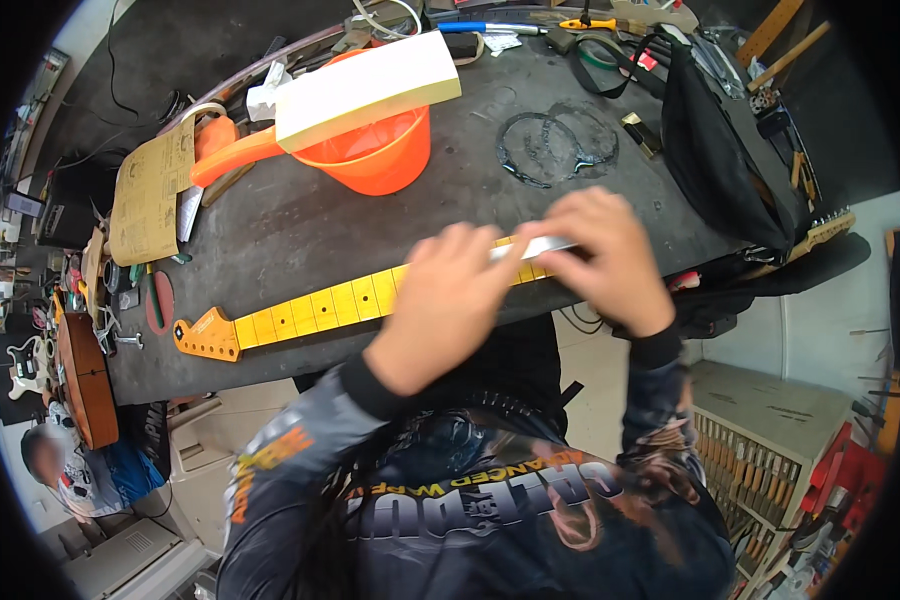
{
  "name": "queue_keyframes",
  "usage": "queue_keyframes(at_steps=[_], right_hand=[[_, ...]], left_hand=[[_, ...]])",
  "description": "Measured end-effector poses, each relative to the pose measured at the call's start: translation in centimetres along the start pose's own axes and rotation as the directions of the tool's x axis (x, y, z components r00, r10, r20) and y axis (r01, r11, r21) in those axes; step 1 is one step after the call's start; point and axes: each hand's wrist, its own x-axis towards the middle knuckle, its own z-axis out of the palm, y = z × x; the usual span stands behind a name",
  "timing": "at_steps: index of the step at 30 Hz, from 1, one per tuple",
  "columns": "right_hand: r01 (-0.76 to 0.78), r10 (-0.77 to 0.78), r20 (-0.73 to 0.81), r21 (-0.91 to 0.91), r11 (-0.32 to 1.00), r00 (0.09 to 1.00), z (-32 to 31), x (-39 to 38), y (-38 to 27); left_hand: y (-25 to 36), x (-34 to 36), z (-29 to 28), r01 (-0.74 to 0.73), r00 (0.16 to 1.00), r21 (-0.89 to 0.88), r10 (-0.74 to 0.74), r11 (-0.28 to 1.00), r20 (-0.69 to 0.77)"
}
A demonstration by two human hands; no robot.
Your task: Sanding and leveling the frets on a guitar neck.
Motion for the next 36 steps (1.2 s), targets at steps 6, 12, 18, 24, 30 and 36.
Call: queue_keyframes(at_steps=[6,12,18,24,30,36], right_hand=[[-0.084,0.084,0.015,0.054,0.995,0.996,-2.2,-1.2,1.5],[0.008,-0.002,-0.073,0.084,0.996,0.997,9.9,2.5,-10.2],[0.010,-0.010,-0.028,-0.007,1.000,1.000,3.4,-0.9,-3.7],[-0.066,0.064,-0.035,-0.068,0.995,0.997,-3.6,-4.1,2.2],[0.027,-0.028,-0.148,-0.006,1.000,0.989,8.1,0.1,-7.4],[0.011,-0.009,-0.126,0.013,1.000,0.992,5.2,-1.3,-4.9]], left_hand=[[1.4,1.5,1.7,-0.014,1.000,-0.061,0.013,0.998,-0.016],[-6.8,-9.8,-7.7,0.102,0.990,-0.001,-0.101,0.995,0.100],[-1.1,-3.6,-2.8,0.048,0.998,-0.028,-0.046,0.998,0.051],[3.4,2.4,3.2,-0.028,0.999,-0.092,0.023,0.995,-0.048],[-4.9,-7.2,-5.5,0.023,0.994,-0.004,-0.023,1.000,0.107],[-2.1,-4.4,-3.6,-0.003,0.997,0.017,0.001,1.000,0.081]])
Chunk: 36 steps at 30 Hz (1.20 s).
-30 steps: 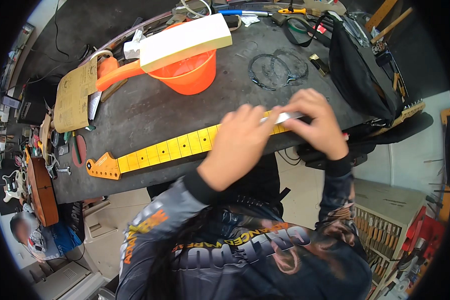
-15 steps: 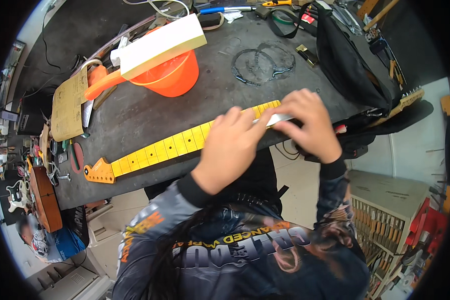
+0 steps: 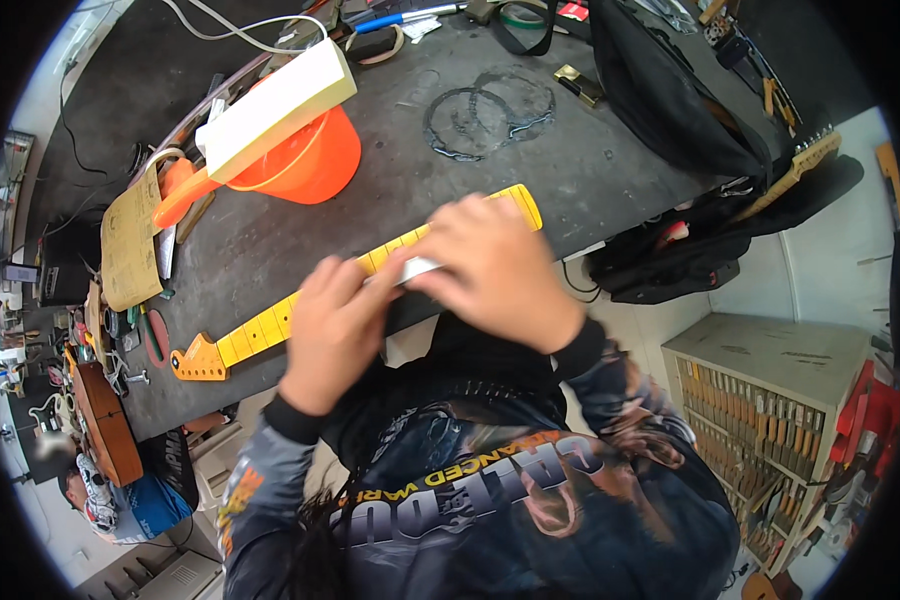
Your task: Sanding and leveling the frets on a guitar neck.
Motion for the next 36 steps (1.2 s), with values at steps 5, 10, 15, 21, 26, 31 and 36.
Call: queue_keyframes(at_steps=[5,10,15,21,26,31,36], right_hand=[[-0.059,0.061,0.048,-0.034,0.998,0.997,-8.7,-2.1,7.0],[-0.001,0.001,-0.011,-0.044,0.999,1.000,-1.6,-0.7,1.0],[0.012,-0.012,-0.018,0.025,1.000,1.000,3.6,0.5,-3.5],[-0.055,0.057,0.051,-0.024,0.998,0.997,-7.9,-2.4,5.6],[-0.070,0.070,0.030,-0.022,0.997,0.997,-4.5,-1.7,3.2],[-0.004,0.004,-0.002,0.044,0.999,1.000,4.8,1.4,-4.4],[-0.048,0.049,0.067,-0.028,0.998,0.997,-3.1,0.2,1.2]], left_hand=[[5.6,7.2,6.5,-0.088,0.988,-0.018,0.085,0.996,-0.130],[0.6,1.1,1.0,-0.046,0.998,-0.014,0.046,0.999,-0.035],[-2.4,-3.9,-1.7,0.025,0.999,0.029,-0.024,0.999,-0.038],[5.5,5.6,5.6,-0.067,0.989,-0.039,0.061,0.997,-0.135],[2.9,3.4,2.7,-0.058,0.998,-0.041,0.057,0.997,-0.039],[-3.5,-5.2,-2.3,0.085,0.996,-0.009,-0.086,0.996,-0.026],[1.8,1.9,1.8,0.033,0.997,-0.046,-0.036,0.998,-0.074]])
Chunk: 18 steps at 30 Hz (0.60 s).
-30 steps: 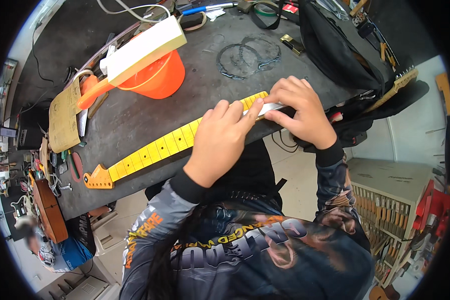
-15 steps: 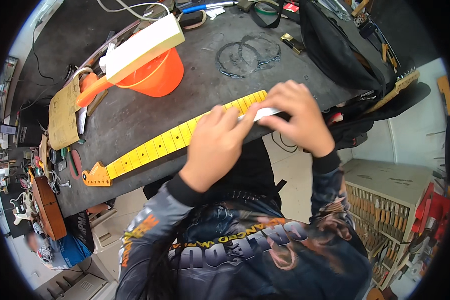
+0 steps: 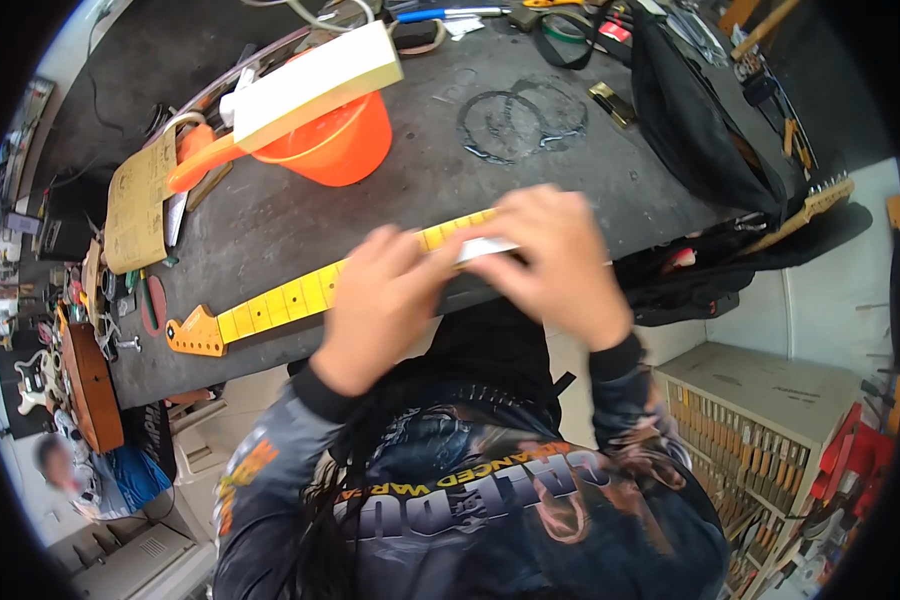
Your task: Sanding and leveling the frets on a guitar neck.
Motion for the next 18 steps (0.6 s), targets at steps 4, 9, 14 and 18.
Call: queue_keyframes(at_steps=[4,9,14,18], right_hand=[[-0.106,0.103,0.050,0.056,0.993,0.993,-6.4,-1.8,6.4],[-0.097,0.087,0.083,0.128,0.987,0.993,0.0,2.0,-0.4],[0.086,-0.087,0.020,0.056,0.995,0.996,12.4,6.2,-11.6],[0.090,-0.092,0.036,0.059,0.994,0.995,11.7,6.0,-11.0]], left_hand=[[3.9,5.6,6.1,-0.083,0.989,-0.101,0.070,0.991,-0.128],[-1.8,-0.6,-0.2,-0.022,0.998,-0.051,0.018,0.998,-0.067],[-10.5,-11.3,-9.8,0.186,0.983,0.048,-0.186,0.981,0.000],[-9.6,-10.4,-9.3,0.219,0.976,0.015,-0.219,0.976,0.010]])
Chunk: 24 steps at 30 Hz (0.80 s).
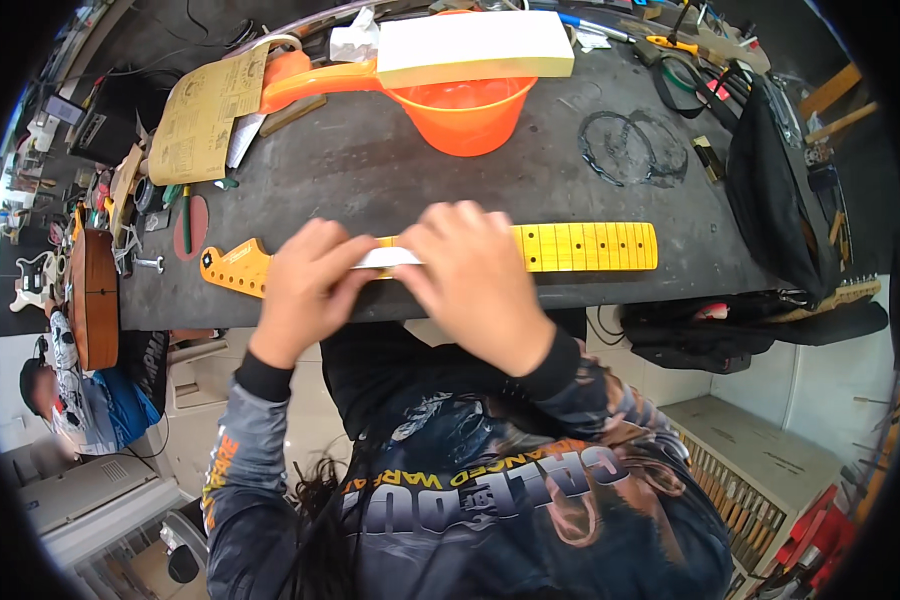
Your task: Sanding and leveling the frets on a guitar neck.
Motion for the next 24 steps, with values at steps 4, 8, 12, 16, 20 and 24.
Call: queue_keyframes(at_steps=[4,8,12,16,20,24], right_hand=[[-0.008,0.009,0.020,-0.029,1.000,1.000,-8.6,-3.7,7.6],[-0.208,0.208,0.070,-0.009,0.978,0.976,-16.3,-7.2,13.0],[-0.278,0.270,0.111,0.062,0.959,0.956,-15.3,-6.4,11.5],[-0.110,0.110,0.054,-0.001,0.994,0.992,-6.5,-2.7,4.9],[0.038,-0.037,0.019,-0.054,0.998,0.999,2.2,0.8,-2.1],[0.047,-0.047,0.017,-0.030,0.998,0.999,1.4,0.6,-1.2]], left_hand=[[7.7,6.0,6.4,-0.125,0.989,-0.078,0.118,0.989,-0.083],[13.7,11.1,13.3,-0.190,0.974,-0.075,0.178,0.979,-0.137],[12.1,10.3,12.6,-0.213,0.970,-0.077,0.202,0.974,-0.137],[4.4,4.4,5.0,-0.157,0.987,-0.081,0.153,0.984,-0.048],[-2.1,-1.9,-2.2,-0.022,1.000,0.032,0.021,0.999,0.014],[-1.3,-0.8,-1.4,-0.035,0.999,0.003,0.035,0.999,0.016]])
